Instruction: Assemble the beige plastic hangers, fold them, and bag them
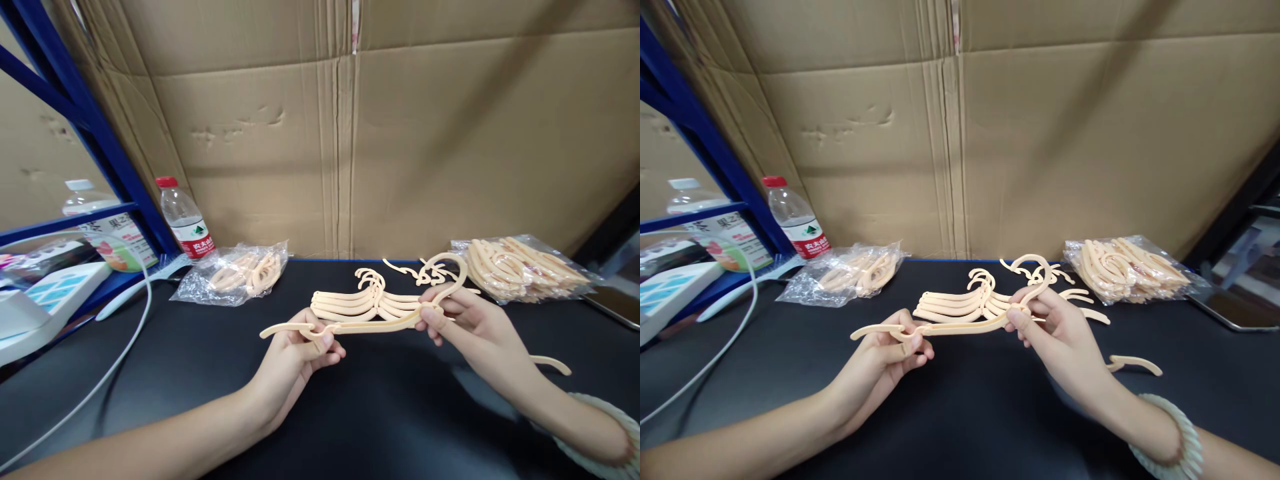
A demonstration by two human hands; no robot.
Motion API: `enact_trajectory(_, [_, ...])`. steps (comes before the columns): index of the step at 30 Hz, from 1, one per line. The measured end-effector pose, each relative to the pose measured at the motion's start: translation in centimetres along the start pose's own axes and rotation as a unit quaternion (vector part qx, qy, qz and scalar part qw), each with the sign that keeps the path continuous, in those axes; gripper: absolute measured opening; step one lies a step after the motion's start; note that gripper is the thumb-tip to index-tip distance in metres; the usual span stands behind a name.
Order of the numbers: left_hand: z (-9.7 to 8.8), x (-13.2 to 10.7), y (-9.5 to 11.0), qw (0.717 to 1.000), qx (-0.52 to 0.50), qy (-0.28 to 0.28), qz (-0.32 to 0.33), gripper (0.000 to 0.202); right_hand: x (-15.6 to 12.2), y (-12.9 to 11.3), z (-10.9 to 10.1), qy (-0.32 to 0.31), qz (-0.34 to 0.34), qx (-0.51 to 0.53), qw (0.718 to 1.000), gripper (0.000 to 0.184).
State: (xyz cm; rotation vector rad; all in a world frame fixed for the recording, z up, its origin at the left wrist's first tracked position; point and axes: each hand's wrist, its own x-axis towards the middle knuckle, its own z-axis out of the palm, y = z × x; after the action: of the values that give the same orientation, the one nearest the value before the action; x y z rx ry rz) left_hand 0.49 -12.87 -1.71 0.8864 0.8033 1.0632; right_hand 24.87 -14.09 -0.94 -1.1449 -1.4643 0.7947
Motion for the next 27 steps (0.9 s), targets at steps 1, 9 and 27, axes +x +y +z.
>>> enact_trajectory(1, [0.0,0.0,0.0,1.000,-0.001,0.002,-0.002,0.033,0.1,0.1,0.0,0.001,0.002,0.006,1.000,0.025])
enact_trajectory(9, [0.6,-1.2,-0.5,0.995,0.044,-0.032,-0.083,0.024,0.8,0.2,-0.7,0.015,-0.026,-0.001,1.000,0.026])
enact_trajectory(27, [-0.6,-1.7,-0.7,0.641,0.643,-0.243,0.343,0.048,0.5,2.2,0.3,-0.118,0.053,-0.088,0.988,0.052])
